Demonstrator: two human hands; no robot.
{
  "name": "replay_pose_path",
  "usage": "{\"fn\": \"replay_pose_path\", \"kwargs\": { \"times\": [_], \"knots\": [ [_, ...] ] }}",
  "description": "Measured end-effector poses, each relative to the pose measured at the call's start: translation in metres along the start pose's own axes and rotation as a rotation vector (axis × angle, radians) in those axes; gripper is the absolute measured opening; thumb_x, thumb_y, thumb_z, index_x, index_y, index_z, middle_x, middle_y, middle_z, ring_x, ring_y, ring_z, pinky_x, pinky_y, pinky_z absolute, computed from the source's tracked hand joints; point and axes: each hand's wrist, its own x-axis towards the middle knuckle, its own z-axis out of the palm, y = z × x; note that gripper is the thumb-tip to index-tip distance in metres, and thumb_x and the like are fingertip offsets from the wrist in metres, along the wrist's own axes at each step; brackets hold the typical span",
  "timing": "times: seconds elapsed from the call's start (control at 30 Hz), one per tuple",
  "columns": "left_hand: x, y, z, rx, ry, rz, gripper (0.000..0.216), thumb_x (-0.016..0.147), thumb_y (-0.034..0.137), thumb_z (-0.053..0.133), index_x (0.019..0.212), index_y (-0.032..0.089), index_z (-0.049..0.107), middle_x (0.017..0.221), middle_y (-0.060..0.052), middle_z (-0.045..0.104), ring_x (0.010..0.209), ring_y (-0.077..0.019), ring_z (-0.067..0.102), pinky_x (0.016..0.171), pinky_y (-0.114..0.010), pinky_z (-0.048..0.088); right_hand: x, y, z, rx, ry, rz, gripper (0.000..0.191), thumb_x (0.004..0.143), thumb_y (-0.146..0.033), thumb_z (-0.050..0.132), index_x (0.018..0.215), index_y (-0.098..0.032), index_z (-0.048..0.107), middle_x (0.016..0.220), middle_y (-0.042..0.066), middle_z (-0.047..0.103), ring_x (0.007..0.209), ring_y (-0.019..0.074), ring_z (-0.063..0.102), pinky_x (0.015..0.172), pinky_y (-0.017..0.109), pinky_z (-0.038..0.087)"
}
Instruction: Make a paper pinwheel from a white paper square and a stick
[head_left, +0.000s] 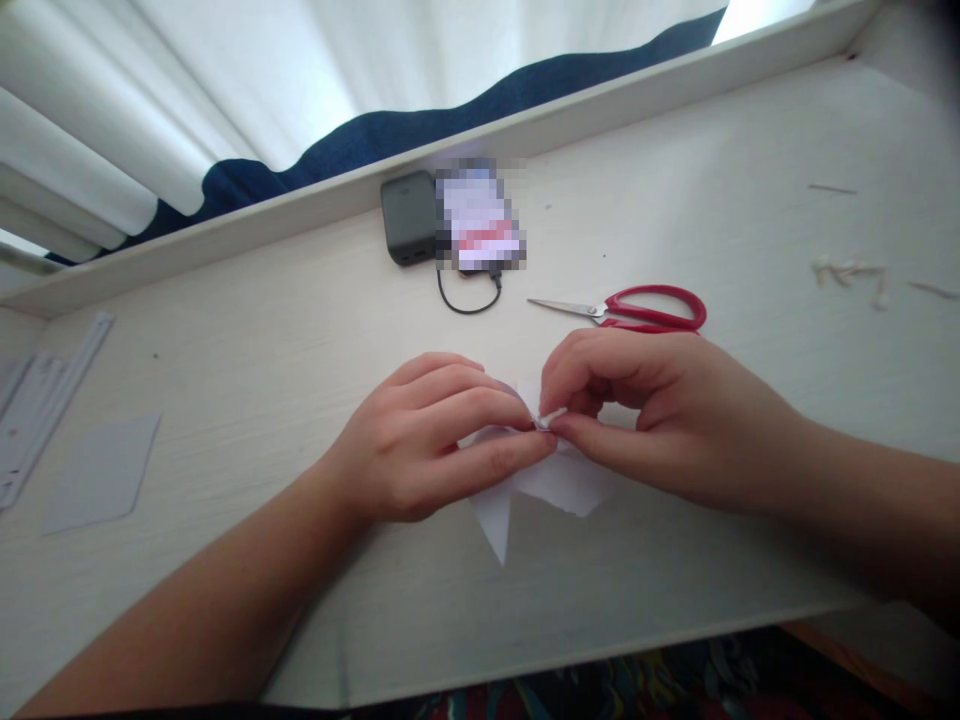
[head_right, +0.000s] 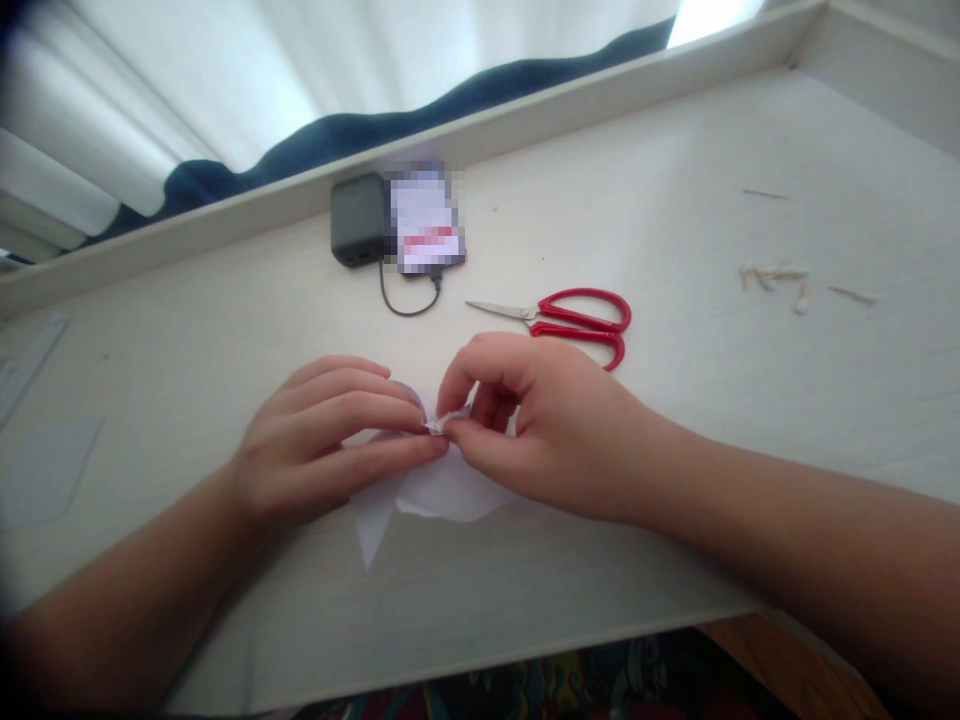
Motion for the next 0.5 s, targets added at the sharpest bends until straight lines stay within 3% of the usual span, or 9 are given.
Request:
{"fn": "replay_pose_path", "kwargs": {
  "times": [0.17,0.3,0.5],
  "knots": [
    [-0.002,0.0,0.002,-0.057,0.008,-0.036,0.023,0.082,0.018,0.067,0.104,0.02,0.066,0.093,-0.004,0.073,0.085,-0.0166,0.067,0.08,-0.033,0.053,0.001,0.001,0.002,-0.012,0.059,-0.014,0.009,0.079,-0.024,0.064,0.087,-0.019,0.065,0.074,0.0,0.065,0.065,0.0138,0.061,0.056,0.027,0.051],
    [-0.009,0.002,0.01,-0.204,0.13,-0.143,0.024,0.084,0.02,0.065,0.107,0.021,0.06,0.098,-0.004,0.073,0.091,-0.0164,0.067,0.086,-0.035,0.052,0.001,0.0,0.002,-0.011,0.006,-0.033,0.006,0.079,-0.021,0.063,0.085,-0.019,0.065,0.077,0.001,0.065,0.067,0.0138,0.061,0.059,0.028,0.051],
    [-0.014,0.002,0.012,-0.359,0.232,-0.218,0.014,0.082,0.024,0.067,0.089,0.021,0.055,0.096,-0.003,0.074,0.091,-0.0163,0.068,0.089,-0.037,0.052,0.001,0.0,-0.001,-0.006,-0.022,-0.056,0.005,0.08,-0.017,0.062,0.084,-0.018,0.064,0.08,0.002,0.065,0.07,0.0143,0.06,0.063,0.029,0.05]
  ]
}}
